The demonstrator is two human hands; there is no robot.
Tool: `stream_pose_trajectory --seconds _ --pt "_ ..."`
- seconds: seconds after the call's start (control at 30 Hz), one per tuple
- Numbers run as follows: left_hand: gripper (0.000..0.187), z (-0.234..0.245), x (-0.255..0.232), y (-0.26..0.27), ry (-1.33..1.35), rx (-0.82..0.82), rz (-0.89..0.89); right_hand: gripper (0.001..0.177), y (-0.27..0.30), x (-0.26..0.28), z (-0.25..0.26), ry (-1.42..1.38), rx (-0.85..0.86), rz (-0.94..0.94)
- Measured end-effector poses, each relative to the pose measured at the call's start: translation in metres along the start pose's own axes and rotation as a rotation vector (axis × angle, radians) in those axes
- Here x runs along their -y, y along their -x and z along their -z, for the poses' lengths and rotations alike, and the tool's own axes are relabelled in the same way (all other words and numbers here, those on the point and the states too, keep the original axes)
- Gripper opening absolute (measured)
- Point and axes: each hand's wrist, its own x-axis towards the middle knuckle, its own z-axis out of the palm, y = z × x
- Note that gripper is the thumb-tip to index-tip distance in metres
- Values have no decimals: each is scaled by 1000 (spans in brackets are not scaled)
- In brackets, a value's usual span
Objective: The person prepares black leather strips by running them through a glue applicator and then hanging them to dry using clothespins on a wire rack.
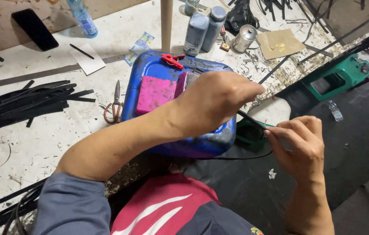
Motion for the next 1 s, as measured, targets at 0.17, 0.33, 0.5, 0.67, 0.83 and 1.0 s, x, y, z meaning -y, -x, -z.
stream_pose_trajectory --seconds 0.17,0.33,0.5,0.67,0.83,1.0 --pt "6 28 -43 35 50 -284 149 11 6 11 2 10 -49 25" --pt "13 4 -76 70 68 -348 282 12 11 35 -3 11 -89 28" --pt "15 -8 -97 85 161 -458 546 4 16 49 -16 25 -254 158" --pt "24 -2 -124 94 -46 -491 618 8 8 85 -14 -44 -153 228" --pt "29 1 -146 105 -212 -587 778 8 2 90 -38 -182 -206 398" --pt "27 -5 -177 112 -432 -646 959 13 0 92 -61 -490 -204 481"
